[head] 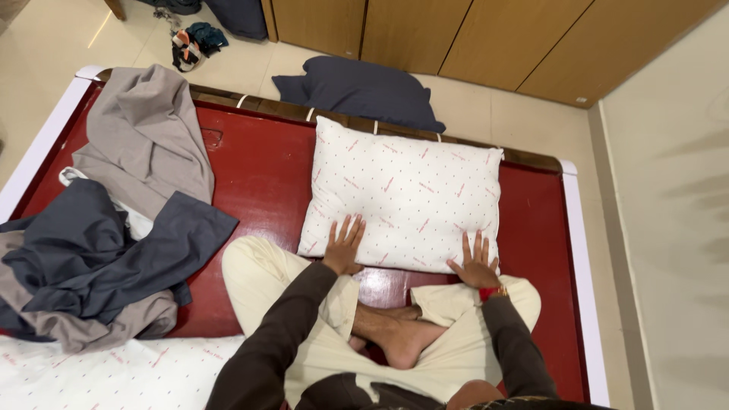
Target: The person removes a dark pillowcase from a pillow and replaces it with a light-colored pillowcase.
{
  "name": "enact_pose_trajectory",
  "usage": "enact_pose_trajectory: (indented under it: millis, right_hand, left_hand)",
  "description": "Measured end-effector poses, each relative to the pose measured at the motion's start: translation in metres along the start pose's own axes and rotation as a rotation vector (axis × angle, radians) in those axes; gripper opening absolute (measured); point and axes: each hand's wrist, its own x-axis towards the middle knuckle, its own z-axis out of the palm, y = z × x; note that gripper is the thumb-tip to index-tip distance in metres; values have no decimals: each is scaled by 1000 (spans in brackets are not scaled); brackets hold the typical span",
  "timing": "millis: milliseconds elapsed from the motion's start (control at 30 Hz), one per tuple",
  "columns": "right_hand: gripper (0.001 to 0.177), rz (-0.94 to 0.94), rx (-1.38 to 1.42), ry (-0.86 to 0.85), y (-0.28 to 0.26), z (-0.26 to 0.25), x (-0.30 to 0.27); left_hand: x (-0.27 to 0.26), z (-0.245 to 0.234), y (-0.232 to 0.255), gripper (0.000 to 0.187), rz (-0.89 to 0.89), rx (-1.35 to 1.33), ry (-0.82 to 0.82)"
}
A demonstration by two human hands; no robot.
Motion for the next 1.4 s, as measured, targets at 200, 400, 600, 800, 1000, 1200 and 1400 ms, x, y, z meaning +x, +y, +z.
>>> enact_pose_trajectory:
  millis: [200, 400, 600, 800, 1000, 1200, 1400]
  right_hand:
    - [143, -11, 57, -102, 5, -12, -5]
    - [132, 49, -97, -53, -10, -11, -8]
    - [129, 74, -259, -263, -21, -25, -28]
    - [54, -89, -215, -29, -8, -73, 10]
    - [73, -405, 7, 654, -67, -108, 108]
    - [76, -317, -45, 626, -79, -26, 94]
    - [69, -182, -28, 440, -85, -43, 145]
  left_hand:
    - [27, 4, -8, 119, -54, 274, 109]
    - [53, 40, -2, 90, -144, 365, 243]
    - [48, -6, -25, 75, 17, -102, -87]
    - [41, -61, -78, 34, -8, -626, 518]
    - [107, -81, -42, 58, 46, -172, 489]
    - [91, -16, -28, 64, 9, -16, 719]
    - [147, -40, -33, 63, -61, -123, 569]
